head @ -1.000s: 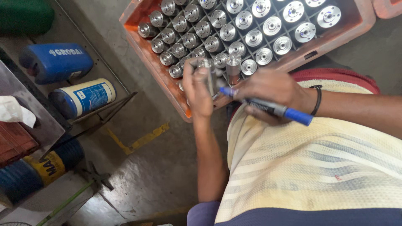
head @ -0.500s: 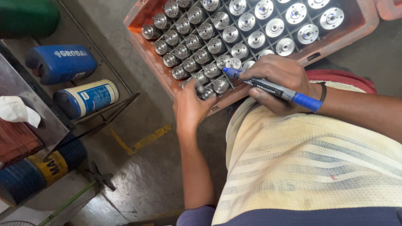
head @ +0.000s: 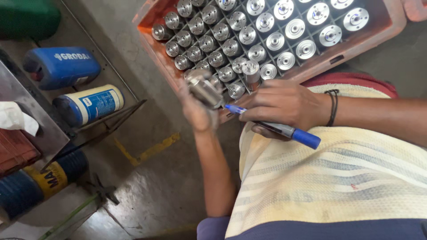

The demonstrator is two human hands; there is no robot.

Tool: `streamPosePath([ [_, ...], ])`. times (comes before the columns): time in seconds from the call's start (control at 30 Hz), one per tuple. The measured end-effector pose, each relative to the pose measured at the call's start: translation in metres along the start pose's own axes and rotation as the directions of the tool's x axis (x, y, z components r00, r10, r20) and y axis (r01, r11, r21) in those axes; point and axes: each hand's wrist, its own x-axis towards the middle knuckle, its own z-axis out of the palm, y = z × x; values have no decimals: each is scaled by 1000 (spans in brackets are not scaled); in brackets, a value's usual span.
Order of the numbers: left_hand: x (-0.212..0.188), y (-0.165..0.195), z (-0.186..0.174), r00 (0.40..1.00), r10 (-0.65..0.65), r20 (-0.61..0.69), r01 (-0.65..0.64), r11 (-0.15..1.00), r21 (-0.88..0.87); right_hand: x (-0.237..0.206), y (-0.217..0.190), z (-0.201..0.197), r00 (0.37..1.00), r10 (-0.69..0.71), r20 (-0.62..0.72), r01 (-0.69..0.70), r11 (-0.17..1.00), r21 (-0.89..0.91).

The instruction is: The person picks cylindrical machined metal parts one at a time from orange trays, marks each part with a blue permanent marker, and places the marked part back into the tray. They occasionally reposition the trays and continue marking more parts.

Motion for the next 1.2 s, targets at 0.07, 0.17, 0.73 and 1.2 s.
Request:
streamPosePath([
  [0.07, 1, -17, -2, 998, -36, -49, 40, 995, 86, 4, 0, 3, 1000, 7, -25, -6, 1000, 20],
  [0.17, -1, -23, 0, 998, 39, 40, -47, 966, 255, 7, 0, 6, 996, 66, -61, -62, 996, 68],
  [0.73, 1, 4, -1, 949, -200, 243, 258, 936, -239, -5, 5, 18, 997, 43, -61, -35, 992, 119],
  [1.2, -17, 70, -14, 994, -72, 87, -91, -50, 995, 2, 4, -2, 966, 238, -103, -222, 965, 139],
])
